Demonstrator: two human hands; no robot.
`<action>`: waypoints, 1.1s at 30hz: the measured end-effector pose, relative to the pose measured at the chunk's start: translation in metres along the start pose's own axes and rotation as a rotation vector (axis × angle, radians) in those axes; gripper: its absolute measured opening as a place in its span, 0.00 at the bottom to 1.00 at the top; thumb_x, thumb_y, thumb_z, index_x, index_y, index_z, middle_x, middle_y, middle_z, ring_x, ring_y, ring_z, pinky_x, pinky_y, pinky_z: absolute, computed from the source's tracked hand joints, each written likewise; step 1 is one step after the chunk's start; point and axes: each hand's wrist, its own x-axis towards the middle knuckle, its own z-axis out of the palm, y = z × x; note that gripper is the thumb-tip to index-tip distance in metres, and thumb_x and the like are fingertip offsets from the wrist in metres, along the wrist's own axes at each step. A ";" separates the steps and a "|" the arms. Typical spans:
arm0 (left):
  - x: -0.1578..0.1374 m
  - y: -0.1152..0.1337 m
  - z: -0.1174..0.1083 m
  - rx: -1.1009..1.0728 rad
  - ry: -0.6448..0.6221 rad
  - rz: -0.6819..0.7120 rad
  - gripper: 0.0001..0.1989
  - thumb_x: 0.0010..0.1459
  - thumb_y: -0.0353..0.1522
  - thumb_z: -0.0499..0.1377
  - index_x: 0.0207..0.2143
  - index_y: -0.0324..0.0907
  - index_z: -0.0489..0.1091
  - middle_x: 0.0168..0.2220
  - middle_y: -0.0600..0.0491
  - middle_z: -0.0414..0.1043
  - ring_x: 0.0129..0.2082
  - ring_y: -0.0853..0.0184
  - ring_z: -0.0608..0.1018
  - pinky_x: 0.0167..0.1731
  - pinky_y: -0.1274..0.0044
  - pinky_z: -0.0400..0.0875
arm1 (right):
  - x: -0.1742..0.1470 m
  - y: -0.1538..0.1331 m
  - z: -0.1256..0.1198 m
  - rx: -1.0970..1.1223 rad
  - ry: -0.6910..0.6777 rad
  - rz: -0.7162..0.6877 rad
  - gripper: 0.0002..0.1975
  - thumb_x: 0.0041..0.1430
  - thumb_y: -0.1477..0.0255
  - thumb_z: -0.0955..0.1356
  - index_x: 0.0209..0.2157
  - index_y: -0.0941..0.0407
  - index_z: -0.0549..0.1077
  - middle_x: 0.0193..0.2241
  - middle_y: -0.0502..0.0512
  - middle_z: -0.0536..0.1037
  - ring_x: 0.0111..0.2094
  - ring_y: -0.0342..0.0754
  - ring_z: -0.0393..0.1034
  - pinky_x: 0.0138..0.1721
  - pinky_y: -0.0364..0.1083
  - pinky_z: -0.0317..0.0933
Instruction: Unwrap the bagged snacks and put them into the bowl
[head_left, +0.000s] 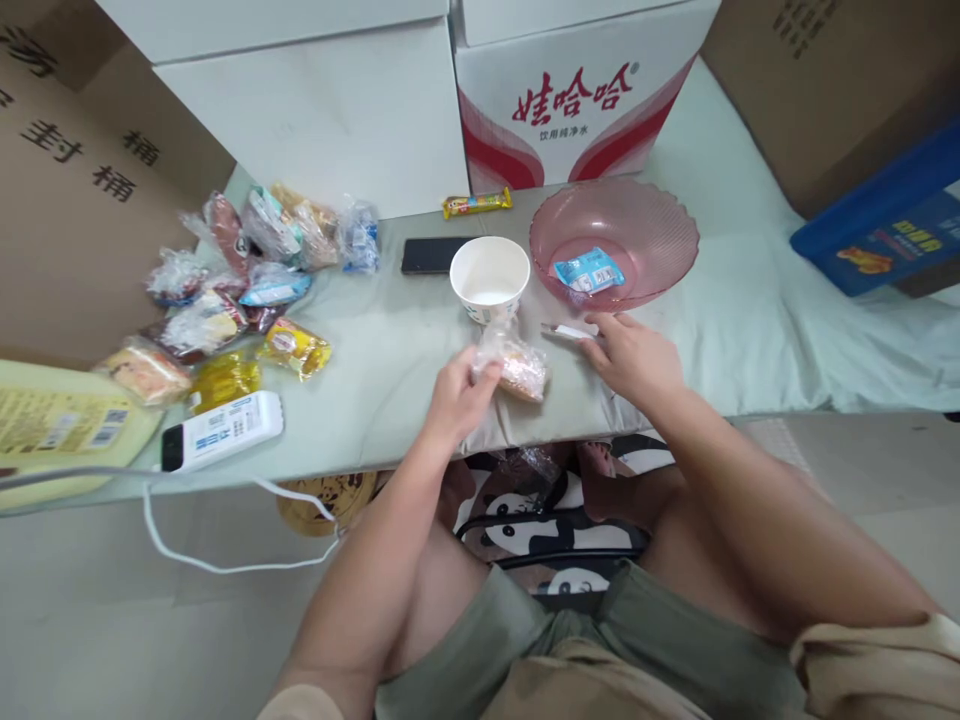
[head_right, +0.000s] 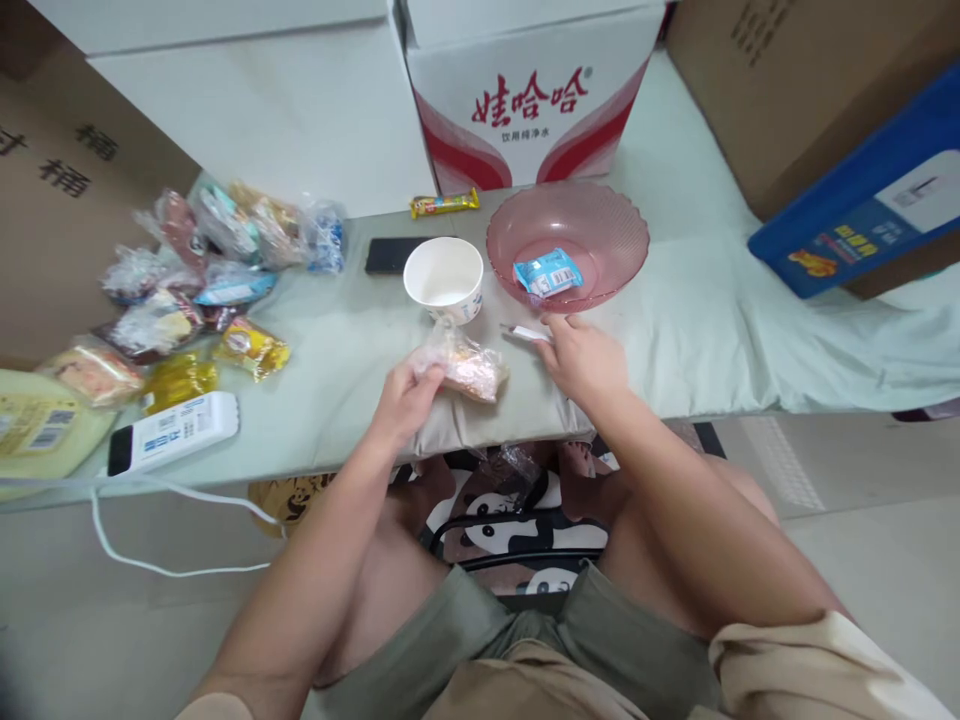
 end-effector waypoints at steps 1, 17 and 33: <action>0.001 0.001 -0.002 0.029 0.064 0.015 0.17 0.60 0.46 0.58 0.29 0.43 0.63 0.29 0.55 0.67 0.33 0.67 0.72 0.36 0.75 0.67 | 0.000 0.000 0.000 -0.008 0.034 -0.018 0.20 0.68 0.63 0.62 0.55 0.56 0.74 0.47 0.65 0.79 0.46 0.63 0.74 0.41 0.55 0.63; 0.011 0.010 -0.013 -0.619 0.316 -0.222 0.12 0.45 0.31 0.63 0.31 0.45 0.63 0.29 0.57 0.75 0.29 0.68 0.79 0.26 0.80 0.71 | -0.018 -0.023 0.019 0.468 0.026 -0.609 0.22 0.65 0.61 0.68 0.58 0.55 0.70 0.41 0.61 0.75 0.39 0.54 0.72 0.41 0.50 0.66; 0.016 -0.001 -0.041 -0.269 0.586 -0.171 0.12 0.49 0.36 0.63 0.27 0.45 0.61 0.25 0.59 0.65 0.26 0.72 0.68 0.28 0.80 0.63 | -0.033 -0.029 -0.004 0.717 -0.124 -0.584 0.12 0.68 0.66 0.63 0.40 0.55 0.77 0.34 0.54 0.82 0.34 0.47 0.75 0.39 0.46 0.65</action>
